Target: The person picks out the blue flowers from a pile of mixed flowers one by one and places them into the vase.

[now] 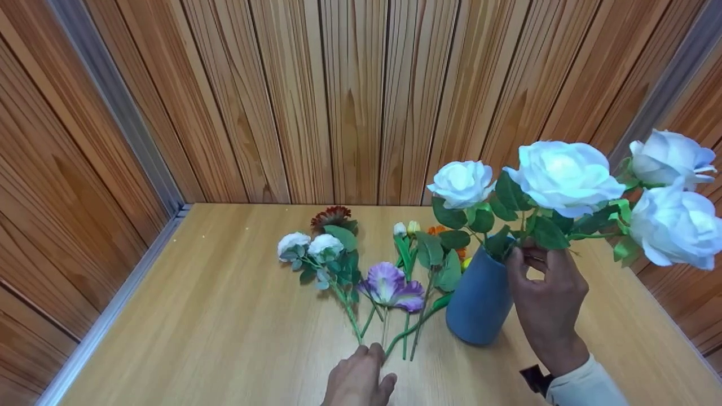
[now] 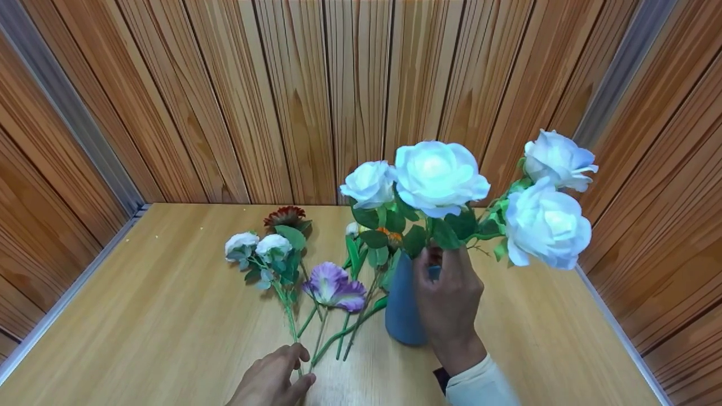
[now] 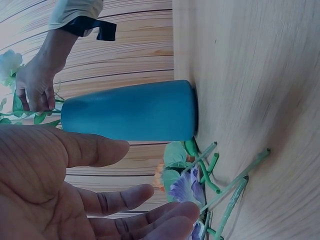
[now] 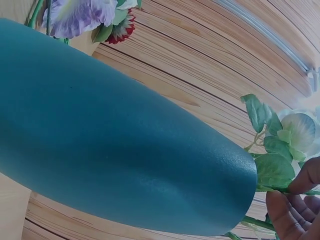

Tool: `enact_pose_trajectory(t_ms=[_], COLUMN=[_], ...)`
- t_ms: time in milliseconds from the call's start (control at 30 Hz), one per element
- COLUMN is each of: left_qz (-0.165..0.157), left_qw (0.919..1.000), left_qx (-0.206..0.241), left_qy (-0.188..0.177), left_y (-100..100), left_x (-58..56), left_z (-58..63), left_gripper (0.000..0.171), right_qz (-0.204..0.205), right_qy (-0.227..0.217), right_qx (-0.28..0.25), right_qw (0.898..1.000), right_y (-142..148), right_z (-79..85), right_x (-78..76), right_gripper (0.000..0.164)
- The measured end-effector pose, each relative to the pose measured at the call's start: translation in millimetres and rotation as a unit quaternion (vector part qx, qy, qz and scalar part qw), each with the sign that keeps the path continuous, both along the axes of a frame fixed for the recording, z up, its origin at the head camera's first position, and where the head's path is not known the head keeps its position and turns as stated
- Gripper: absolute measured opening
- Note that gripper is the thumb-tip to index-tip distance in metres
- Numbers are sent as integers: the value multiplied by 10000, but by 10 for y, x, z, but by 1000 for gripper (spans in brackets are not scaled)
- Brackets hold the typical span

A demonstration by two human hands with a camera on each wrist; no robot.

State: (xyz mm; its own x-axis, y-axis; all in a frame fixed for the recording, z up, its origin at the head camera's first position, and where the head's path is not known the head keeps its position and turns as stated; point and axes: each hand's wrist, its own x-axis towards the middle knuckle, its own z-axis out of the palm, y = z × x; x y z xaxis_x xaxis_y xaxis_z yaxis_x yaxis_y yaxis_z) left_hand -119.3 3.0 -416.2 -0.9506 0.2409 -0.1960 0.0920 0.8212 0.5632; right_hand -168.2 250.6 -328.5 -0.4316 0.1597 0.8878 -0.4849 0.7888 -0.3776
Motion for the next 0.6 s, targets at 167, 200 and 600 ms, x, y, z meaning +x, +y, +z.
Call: enact_pose_trajectory(t_ms=[167, 200, 600], left_qz=[-11, -18, -101], left_qw=[10000, 10000, 9999], left_qx=[-3, 0, 5], left_qy=[-86, -81, -53], left_y=[0, -1, -1], left_x=[-13, -14, -14], left_z=[11, 9, 9], left_gripper=[29, 29, 29], right_qz=[-67, -83, -77], right_qy=[32, 30, -135], right_qx=[27, 35, 137], right_qw=[10000, 10000, 9998], right_y=[3, 4, 16], right_z=[-28, -37, -107], right_x=[-12, -13, -4], right_gripper=[27, 26, 25])
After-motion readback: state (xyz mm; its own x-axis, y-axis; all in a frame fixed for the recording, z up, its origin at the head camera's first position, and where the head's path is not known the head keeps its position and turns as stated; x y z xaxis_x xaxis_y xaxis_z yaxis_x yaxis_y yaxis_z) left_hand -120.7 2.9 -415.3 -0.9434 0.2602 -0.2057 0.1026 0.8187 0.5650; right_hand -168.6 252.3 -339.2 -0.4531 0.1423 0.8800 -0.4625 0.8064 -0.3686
